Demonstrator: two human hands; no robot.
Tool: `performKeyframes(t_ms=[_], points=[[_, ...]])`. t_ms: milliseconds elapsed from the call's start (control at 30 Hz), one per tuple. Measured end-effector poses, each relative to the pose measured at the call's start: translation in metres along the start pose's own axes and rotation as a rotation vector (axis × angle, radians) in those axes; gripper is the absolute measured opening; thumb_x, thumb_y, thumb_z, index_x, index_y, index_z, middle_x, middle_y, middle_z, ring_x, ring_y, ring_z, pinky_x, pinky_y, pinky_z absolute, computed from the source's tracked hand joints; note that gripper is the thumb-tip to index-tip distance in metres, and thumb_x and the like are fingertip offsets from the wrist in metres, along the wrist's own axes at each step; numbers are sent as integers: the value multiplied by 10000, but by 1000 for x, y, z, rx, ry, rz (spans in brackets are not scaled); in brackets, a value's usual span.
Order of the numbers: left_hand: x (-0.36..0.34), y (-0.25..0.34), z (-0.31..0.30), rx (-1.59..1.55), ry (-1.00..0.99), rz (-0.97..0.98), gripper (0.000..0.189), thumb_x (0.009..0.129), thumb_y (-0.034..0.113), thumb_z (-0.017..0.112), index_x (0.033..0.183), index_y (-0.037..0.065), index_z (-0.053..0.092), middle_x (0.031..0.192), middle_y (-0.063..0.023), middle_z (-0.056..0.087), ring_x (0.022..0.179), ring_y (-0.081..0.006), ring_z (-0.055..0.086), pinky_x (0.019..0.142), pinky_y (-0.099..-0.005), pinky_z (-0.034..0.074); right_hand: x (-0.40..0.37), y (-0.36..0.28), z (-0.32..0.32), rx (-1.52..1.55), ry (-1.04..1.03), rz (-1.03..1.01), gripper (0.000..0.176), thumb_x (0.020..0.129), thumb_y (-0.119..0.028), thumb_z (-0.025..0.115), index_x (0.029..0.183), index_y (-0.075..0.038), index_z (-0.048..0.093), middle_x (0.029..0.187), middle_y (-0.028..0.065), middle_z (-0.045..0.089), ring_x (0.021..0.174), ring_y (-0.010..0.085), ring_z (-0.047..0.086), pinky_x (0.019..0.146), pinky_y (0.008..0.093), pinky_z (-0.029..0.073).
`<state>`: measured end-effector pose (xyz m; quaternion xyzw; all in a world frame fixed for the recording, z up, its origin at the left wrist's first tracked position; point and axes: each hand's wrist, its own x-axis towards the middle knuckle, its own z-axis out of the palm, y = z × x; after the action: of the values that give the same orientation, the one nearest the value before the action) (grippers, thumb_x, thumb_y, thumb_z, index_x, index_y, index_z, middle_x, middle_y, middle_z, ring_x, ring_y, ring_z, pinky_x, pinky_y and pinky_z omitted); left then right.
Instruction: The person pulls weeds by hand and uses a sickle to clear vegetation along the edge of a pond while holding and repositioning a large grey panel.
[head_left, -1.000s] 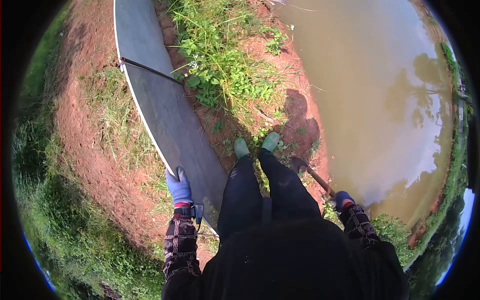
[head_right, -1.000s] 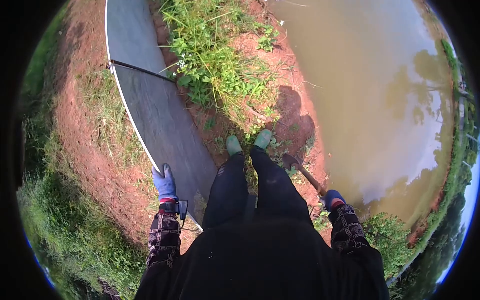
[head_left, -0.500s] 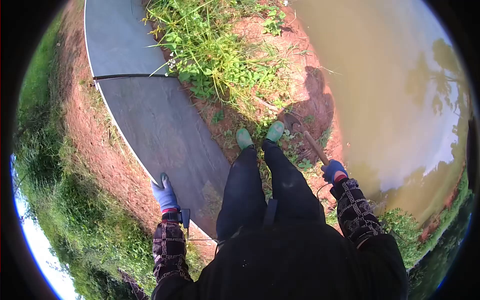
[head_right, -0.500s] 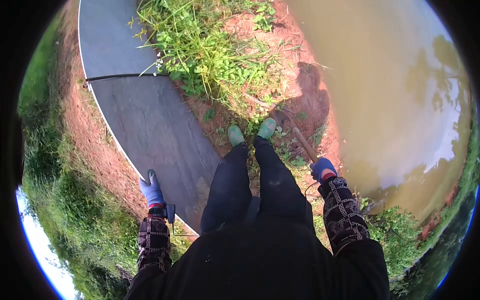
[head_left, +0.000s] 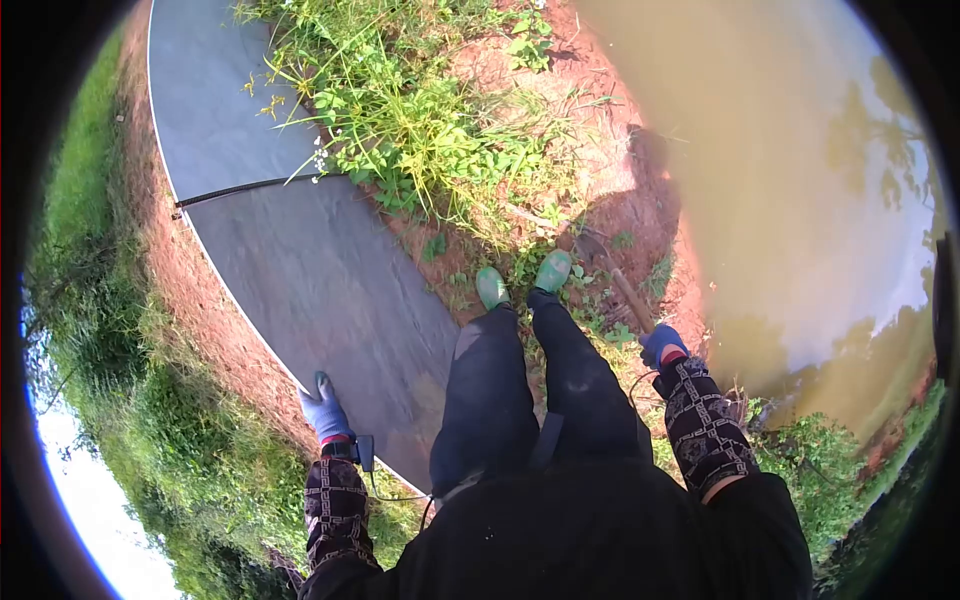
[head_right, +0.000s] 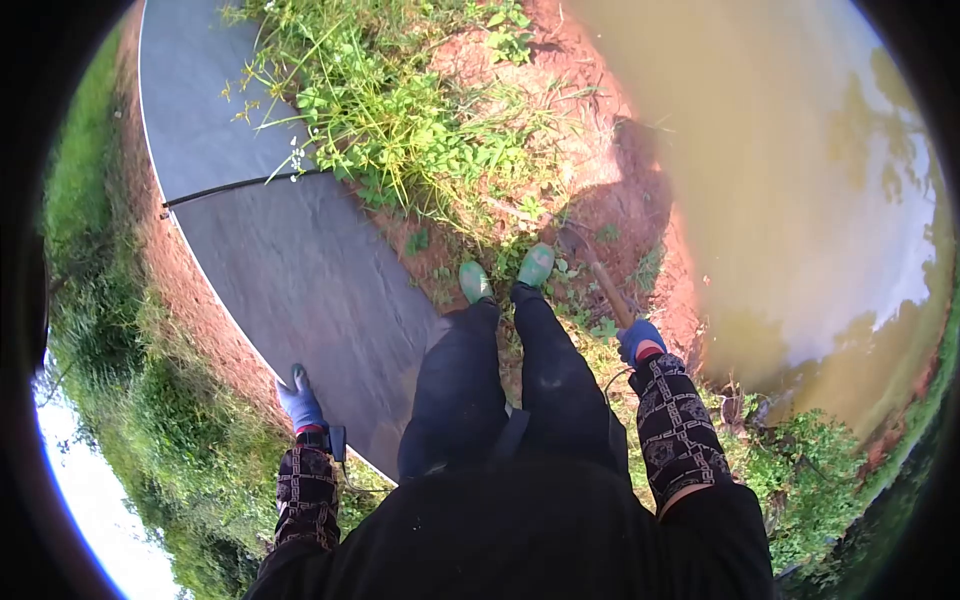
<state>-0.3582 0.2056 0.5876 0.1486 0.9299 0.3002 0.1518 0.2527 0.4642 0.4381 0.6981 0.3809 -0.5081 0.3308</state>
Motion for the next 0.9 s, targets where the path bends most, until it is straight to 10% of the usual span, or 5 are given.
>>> performKeyframes(t_ms=[600,667,733,900], points=[[0,31,-3,243,-51,-82,479,906,194,672,1302,-19,511,1163,-177,644,1025,-248,623,920,-366,490,72,-10,23,-322,20,-64,310,848,-267,690,908,36,679,723,171,693,654,297,710,574,421,560],[7,83,-16,534,-151,-86,566,911,388,646,1283,-26,546,1141,-241,665,1045,-322,657,921,-407,500,49,-27,7,-282,63,-33,250,835,-253,682,847,-4,709,729,177,699,694,291,717,620,414,564],[30,140,-15,1422,-779,-364,645,898,563,564,1183,-11,638,1079,-263,678,1053,-395,650,920,-448,501,65,-15,11,-34,-14,95,225,859,-216,666,835,5,698,672,157,687,609,258,706,542,398,551],[68,233,73,1320,-1279,-52,561,887,589,563,1025,71,729,889,-172,718,872,-333,702,807,-425,541,68,-15,6,139,-90,206,218,877,-184,660,843,31,678,626,130,664,537,240,684,463,376,530]])
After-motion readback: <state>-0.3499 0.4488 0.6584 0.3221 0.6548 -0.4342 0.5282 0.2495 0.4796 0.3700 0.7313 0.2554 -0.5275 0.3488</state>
